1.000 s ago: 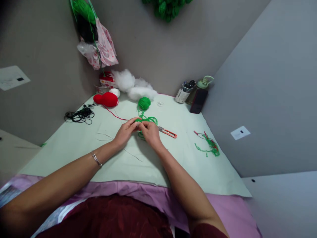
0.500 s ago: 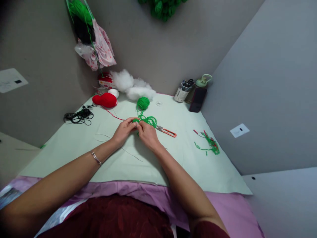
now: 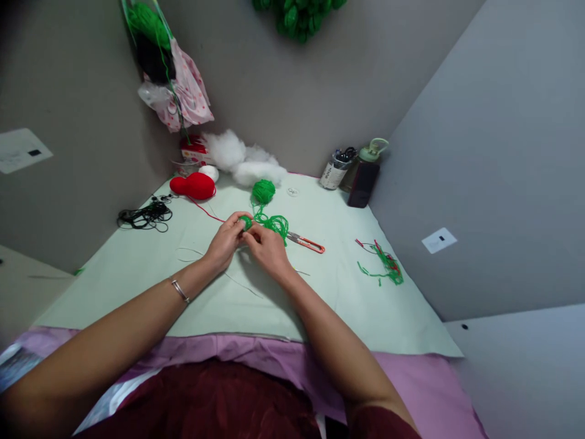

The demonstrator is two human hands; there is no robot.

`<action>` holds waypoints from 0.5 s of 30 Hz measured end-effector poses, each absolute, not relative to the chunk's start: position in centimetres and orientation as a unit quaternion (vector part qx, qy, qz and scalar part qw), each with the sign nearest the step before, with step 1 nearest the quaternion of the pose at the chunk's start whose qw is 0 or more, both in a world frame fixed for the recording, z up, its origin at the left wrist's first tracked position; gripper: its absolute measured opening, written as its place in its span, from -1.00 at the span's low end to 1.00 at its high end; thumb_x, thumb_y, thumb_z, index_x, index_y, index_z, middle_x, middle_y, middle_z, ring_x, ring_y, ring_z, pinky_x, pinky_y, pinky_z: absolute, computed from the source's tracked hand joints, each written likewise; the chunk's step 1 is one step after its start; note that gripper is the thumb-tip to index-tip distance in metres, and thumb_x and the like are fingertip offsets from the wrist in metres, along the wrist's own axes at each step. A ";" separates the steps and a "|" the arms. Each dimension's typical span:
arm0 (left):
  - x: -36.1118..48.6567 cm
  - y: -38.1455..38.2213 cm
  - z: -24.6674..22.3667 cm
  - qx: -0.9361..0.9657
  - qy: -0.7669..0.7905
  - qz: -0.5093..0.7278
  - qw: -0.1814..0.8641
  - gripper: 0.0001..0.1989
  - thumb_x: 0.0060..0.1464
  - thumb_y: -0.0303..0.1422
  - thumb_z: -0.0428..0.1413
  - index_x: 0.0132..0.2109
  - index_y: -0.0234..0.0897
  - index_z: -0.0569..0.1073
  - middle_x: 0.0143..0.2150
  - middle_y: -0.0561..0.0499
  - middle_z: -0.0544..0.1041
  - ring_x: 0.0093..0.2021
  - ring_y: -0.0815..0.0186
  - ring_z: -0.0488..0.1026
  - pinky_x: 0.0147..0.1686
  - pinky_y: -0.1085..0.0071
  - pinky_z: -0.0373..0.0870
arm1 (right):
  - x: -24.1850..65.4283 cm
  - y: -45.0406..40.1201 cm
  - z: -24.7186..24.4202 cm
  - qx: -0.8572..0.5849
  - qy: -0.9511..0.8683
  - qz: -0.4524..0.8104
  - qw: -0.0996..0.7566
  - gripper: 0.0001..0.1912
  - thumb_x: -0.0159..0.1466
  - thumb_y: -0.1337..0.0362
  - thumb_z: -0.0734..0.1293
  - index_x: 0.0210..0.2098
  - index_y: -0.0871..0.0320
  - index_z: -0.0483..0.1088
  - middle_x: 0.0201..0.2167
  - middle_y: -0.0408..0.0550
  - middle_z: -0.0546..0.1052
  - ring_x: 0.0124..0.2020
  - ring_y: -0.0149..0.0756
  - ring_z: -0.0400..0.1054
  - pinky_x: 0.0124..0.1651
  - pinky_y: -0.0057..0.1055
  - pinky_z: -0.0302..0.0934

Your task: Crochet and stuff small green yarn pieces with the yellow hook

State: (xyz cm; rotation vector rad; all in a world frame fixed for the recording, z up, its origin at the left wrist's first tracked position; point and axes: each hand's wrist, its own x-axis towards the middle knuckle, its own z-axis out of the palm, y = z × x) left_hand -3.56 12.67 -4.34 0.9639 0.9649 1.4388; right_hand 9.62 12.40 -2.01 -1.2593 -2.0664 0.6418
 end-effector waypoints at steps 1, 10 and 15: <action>-3.7 12.7 -4.2 0.406 0.401 0.608 0.552 -0.83 0.14 -0.31 0.12 -0.12 -0.20 0.47 -0.29 0.04 0.57 -0.29 0.29 0.50 -0.19 0.39 0.42 | 10.0 12.7 -2.0 -0.474 -0.780 0.254 0.320 -0.75 0.33 0.19 0.29 -0.44 0.11 0.45 -0.54 -0.15 0.45 -0.49 -0.31 0.26 -0.37 -0.38 0.08; -4.3 13.2 -4.2 0.382 0.384 0.627 0.560 -0.76 0.07 -0.33 0.24 -0.09 -0.24 0.50 -0.33 0.04 0.59 -0.29 0.33 0.49 -0.14 0.39 0.41 | 11.0 12.4 -0.3 -0.351 -0.681 0.450 0.458 -0.69 0.27 0.05 0.36 -0.50 0.08 0.35 -0.28 -0.02 0.58 -0.20 -0.20 0.45 -0.07 -0.24 0.34; -3.9 13.1 -4.3 0.377 0.380 0.637 0.555 -0.84 0.08 -0.39 0.23 -0.16 -0.26 0.49 -0.30 0.06 0.55 -0.32 0.39 0.47 -0.16 0.41 0.42 | 11.0 12.9 -0.8 -0.409 -0.619 0.487 0.460 -0.73 0.27 0.00 0.35 -0.25 0.04 0.29 -0.49 -0.24 0.40 -0.55 -0.39 0.25 -0.46 -0.42 0.13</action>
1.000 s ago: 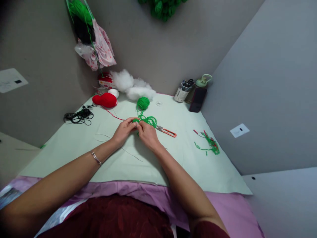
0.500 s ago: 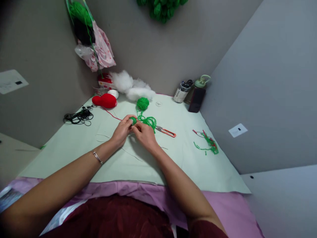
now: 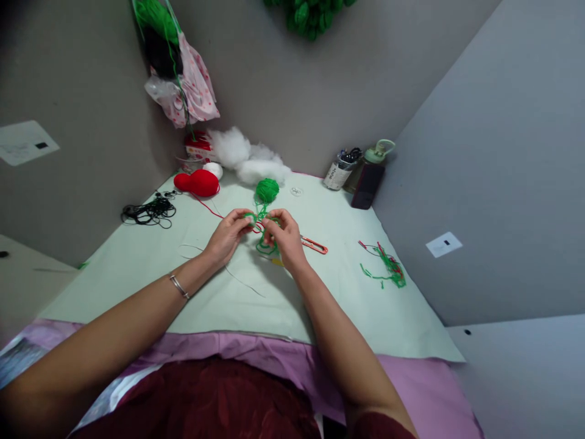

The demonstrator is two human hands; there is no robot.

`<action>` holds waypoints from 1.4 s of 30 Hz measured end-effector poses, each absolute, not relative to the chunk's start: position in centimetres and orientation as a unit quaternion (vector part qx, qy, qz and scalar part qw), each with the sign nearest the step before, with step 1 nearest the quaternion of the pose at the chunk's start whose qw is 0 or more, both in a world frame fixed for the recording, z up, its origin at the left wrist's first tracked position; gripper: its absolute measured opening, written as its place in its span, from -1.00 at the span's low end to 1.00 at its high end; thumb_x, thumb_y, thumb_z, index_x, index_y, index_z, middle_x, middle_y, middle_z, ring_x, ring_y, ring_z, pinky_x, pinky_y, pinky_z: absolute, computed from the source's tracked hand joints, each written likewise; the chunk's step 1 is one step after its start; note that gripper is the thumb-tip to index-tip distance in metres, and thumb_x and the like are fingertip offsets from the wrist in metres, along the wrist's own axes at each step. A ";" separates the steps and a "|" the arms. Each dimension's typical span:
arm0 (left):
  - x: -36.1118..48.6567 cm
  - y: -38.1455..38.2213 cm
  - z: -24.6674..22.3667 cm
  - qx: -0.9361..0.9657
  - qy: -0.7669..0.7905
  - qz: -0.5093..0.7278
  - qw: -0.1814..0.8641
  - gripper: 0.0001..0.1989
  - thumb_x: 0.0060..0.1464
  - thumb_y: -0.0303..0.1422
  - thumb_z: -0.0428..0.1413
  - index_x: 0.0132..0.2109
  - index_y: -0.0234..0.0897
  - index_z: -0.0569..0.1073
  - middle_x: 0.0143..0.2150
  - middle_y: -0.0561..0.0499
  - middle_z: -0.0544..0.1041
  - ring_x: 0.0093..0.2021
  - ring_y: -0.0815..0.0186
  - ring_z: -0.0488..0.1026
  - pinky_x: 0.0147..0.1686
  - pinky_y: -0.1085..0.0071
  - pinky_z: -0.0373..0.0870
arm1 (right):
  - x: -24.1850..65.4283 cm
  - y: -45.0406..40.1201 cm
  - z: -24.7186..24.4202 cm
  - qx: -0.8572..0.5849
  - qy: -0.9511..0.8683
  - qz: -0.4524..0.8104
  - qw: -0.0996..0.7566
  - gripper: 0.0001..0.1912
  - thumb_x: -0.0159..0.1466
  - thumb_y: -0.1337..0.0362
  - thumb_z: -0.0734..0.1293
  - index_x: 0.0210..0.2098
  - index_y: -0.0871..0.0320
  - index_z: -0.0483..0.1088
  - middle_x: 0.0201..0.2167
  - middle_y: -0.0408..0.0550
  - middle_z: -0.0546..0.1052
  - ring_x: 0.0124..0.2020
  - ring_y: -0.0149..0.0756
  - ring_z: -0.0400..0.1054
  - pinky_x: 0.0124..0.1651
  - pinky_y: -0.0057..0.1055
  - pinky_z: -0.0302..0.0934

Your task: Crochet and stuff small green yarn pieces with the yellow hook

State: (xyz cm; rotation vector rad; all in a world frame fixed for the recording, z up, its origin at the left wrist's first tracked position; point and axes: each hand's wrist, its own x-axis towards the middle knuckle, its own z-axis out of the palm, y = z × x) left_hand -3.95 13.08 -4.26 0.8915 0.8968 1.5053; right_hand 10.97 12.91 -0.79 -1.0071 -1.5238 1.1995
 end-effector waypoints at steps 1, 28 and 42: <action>-3.9 13.1 -4.3 0.380 0.379 0.638 0.553 -0.85 0.09 -0.40 0.22 -0.16 -0.25 0.49 -0.29 0.07 0.55 -0.31 0.39 0.47 -0.16 0.41 0.43 | 11.0 13.1 -1.0 -0.416 -0.626 0.480 0.452 -0.72 0.27 0.00 0.36 -0.22 0.05 0.30 -0.49 -0.26 0.39 -0.56 -0.40 0.24 -0.47 -0.43 0.10; -3.8 12.8 -5.6 0.375 0.368 0.609 0.594 -0.77 -0.03 -0.43 0.31 -0.18 -0.29 0.52 -0.32 0.04 0.57 -0.28 0.34 0.52 -0.10 0.34 0.48 | 10.2 13.0 -2.0 -0.493 -0.731 0.296 0.366 -0.81 0.26 0.21 0.30 -0.47 0.07 0.27 -0.55 -0.18 0.35 -0.46 -0.29 0.16 -0.33 -0.35 -0.03; -3.6 12.5 -4.8 0.402 0.357 0.624 0.567 -0.82 0.02 -0.39 0.29 -0.20 -0.27 0.51 -0.26 0.04 0.56 -0.21 0.32 0.52 -0.06 0.34 0.46 | 10.4 14.2 -2.8 -0.486 -0.681 0.349 0.421 -0.67 0.18 0.01 0.30 -0.56 0.07 0.23 -0.60 -0.26 0.20 -0.50 -0.37 0.09 -0.38 -0.38 -0.01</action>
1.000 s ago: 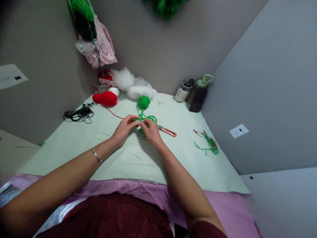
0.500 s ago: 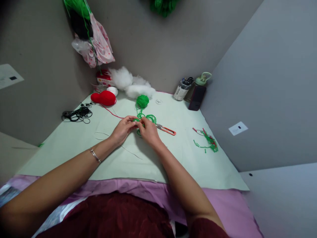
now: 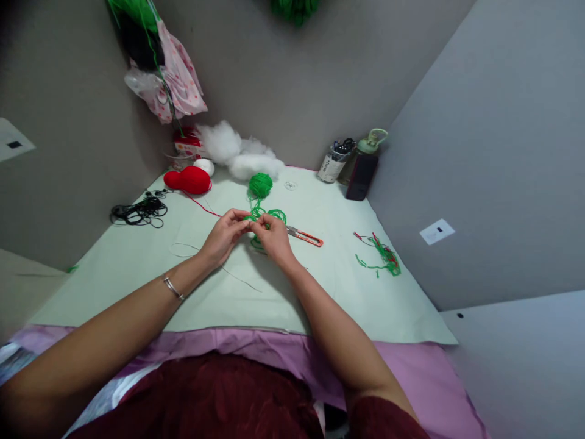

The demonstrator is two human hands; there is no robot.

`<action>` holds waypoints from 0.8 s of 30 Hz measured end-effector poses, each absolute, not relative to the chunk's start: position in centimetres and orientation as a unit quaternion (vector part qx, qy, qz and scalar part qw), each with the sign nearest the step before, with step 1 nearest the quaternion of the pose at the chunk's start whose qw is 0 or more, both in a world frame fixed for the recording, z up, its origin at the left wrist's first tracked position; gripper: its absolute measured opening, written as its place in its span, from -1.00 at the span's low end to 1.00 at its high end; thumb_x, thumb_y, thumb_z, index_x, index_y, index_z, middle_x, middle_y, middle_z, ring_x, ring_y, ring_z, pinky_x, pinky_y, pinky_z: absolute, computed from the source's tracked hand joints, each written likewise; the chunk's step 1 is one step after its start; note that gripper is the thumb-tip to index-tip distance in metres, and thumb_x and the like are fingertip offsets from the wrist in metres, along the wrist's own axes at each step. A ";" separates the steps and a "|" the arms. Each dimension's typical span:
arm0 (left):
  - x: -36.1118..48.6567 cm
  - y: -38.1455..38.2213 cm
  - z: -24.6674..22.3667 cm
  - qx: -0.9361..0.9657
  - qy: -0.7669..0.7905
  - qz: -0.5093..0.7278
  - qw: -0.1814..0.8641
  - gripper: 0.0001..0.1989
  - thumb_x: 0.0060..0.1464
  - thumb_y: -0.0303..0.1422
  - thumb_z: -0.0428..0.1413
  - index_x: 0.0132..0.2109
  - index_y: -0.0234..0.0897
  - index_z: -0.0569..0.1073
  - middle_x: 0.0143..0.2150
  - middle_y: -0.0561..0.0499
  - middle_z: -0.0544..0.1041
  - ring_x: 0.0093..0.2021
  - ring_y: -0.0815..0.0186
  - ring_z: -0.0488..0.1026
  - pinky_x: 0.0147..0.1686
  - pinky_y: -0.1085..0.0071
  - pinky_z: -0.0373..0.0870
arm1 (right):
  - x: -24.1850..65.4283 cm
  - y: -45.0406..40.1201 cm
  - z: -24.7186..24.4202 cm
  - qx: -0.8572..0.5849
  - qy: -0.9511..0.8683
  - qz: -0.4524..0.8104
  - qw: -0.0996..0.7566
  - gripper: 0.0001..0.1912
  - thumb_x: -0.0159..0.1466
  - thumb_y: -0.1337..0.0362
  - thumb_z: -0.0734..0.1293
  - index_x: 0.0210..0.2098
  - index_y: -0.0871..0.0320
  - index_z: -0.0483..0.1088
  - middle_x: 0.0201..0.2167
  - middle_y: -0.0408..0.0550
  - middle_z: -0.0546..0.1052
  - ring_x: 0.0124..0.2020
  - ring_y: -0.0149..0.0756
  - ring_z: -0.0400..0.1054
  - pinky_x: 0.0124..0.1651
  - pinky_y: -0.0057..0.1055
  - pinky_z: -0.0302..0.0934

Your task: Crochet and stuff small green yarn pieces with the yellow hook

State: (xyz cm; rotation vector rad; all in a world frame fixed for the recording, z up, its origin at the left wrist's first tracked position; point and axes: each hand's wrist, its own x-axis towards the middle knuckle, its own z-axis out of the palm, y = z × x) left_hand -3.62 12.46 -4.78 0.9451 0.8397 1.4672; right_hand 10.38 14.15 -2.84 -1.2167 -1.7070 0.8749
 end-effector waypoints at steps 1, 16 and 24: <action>-3.7 12.4 -4.7 0.406 0.355 0.622 0.568 -0.83 0.02 -0.37 0.30 -0.21 -0.26 0.51 -0.26 0.04 0.56 -0.21 0.32 0.51 -0.06 0.34 0.46 | 10.4 14.2 -2.9 -0.487 -0.681 0.351 0.420 -0.66 0.17 0.00 0.31 -0.56 0.07 0.22 -0.61 -0.27 0.18 -0.51 -0.37 0.07 -0.39 -0.37 -0.03; -4.1 13.3 -5.4 0.430 0.427 0.624 0.492 -0.78 -0.12 -0.46 0.31 -0.29 -0.26 0.45 -0.36 0.08 0.53 -0.30 0.33 0.47 -0.17 0.37 0.41 | 10.1 12.6 -1.8 -0.461 -0.730 0.331 0.382 -0.86 0.15 0.22 0.28 -0.47 0.05 0.21 -0.54 -0.24 0.28 -0.47 -0.32 0.11 -0.35 -0.35 -0.03; -3.6 12.6 -4.7 0.405 0.410 0.628 0.522 -0.82 -0.06 -0.42 0.26 -0.30 -0.24 0.41 -0.34 0.07 0.51 -0.28 0.33 0.48 -0.17 0.36 0.46 | 10.0 13.5 -2.5 -0.485 -0.696 0.338 0.408 -0.75 0.15 0.16 0.33 -0.54 0.06 0.19 -0.60 -0.27 0.21 -0.50 -0.37 0.07 -0.40 -0.38 -0.05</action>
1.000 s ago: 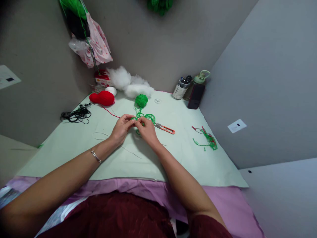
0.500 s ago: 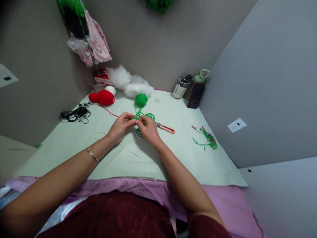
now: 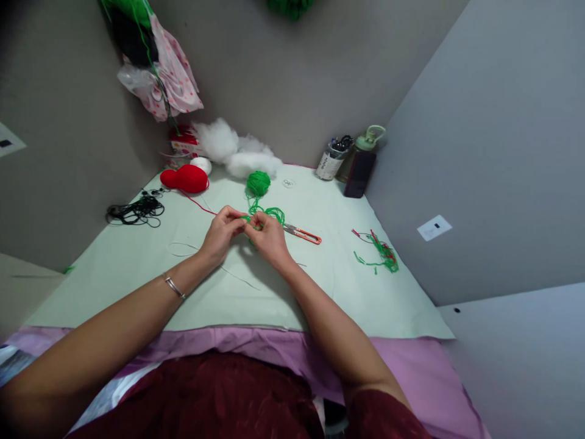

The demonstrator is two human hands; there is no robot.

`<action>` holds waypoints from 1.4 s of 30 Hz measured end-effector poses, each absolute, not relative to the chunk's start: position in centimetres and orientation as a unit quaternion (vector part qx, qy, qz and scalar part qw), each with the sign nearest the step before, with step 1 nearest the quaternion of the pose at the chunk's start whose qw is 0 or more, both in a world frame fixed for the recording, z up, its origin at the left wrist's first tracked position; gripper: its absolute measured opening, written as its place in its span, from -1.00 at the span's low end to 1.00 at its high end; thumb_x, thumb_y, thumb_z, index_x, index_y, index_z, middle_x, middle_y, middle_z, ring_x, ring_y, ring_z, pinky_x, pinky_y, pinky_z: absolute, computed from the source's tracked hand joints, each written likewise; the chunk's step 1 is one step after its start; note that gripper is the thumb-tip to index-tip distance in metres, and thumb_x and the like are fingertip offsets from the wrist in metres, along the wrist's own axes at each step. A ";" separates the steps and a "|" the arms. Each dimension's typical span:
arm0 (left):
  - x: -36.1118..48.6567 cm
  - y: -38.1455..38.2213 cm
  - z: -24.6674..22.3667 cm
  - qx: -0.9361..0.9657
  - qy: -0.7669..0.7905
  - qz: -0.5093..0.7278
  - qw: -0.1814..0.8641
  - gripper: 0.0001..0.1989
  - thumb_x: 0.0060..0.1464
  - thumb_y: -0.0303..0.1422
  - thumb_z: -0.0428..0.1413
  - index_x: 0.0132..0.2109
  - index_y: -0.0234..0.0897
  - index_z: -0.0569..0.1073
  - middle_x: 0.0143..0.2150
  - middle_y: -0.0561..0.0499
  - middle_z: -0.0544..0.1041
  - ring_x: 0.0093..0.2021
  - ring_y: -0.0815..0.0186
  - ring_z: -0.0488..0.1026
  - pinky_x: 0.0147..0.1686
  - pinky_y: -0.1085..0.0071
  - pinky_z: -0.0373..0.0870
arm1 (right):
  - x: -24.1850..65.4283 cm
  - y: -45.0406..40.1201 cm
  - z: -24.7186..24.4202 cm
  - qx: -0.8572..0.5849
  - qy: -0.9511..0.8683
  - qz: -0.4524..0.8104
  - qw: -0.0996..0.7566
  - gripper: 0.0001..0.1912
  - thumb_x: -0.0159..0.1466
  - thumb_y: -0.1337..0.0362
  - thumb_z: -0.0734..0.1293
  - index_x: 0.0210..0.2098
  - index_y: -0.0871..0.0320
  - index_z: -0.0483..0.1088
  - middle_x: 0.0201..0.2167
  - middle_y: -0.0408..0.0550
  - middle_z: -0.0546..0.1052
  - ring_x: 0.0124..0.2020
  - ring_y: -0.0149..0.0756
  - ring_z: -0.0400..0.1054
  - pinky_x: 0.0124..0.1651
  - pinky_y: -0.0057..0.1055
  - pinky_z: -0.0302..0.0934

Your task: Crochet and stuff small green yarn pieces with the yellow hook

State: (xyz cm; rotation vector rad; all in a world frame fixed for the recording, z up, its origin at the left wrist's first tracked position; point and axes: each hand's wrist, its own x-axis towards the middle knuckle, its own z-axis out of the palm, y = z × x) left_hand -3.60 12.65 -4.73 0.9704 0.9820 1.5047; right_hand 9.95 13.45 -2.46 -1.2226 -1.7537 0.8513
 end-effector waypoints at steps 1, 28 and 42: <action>-3.6 12.5 -4.5 0.404 0.401 0.626 0.533 -0.83 -0.05 -0.41 0.26 -0.30 -0.25 0.41 -0.33 0.07 0.52 -0.27 0.33 0.48 -0.15 0.35 0.47 | 10.1 13.5 -2.4 -0.487 -0.692 0.341 0.409 -0.74 0.15 0.14 0.34 -0.55 0.06 0.20 -0.61 -0.27 0.20 -0.51 -0.38 0.06 -0.41 -0.39 -0.06; -4.2 13.3 -5.0 0.412 0.434 0.604 0.526 -0.77 -0.14 -0.42 0.31 -0.39 -0.23 0.37 -0.35 0.08 0.53 -0.32 0.32 0.48 -0.26 0.38 0.43 | 10.4 13.0 -1.9 -0.514 -0.726 0.299 0.345 -0.85 0.21 0.27 0.32 -0.47 0.06 0.29 -0.56 -0.19 0.38 -0.49 -0.29 0.18 -0.36 -0.36 0.00; -4.4 13.2 -5.5 0.425 0.382 0.564 0.597 -0.60 -0.11 -0.27 0.43 -0.29 -0.26 0.37 -0.31 0.06 0.55 -0.25 0.31 0.55 -0.11 0.27 0.51 | 11.9 13.8 -1.3 -0.490 -0.735 0.336 0.328 -0.72 0.29 0.17 0.26 -0.51 0.12 0.36 -0.57 -0.20 0.34 -0.46 -0.34 0.16 -0.37 -0.40 0.00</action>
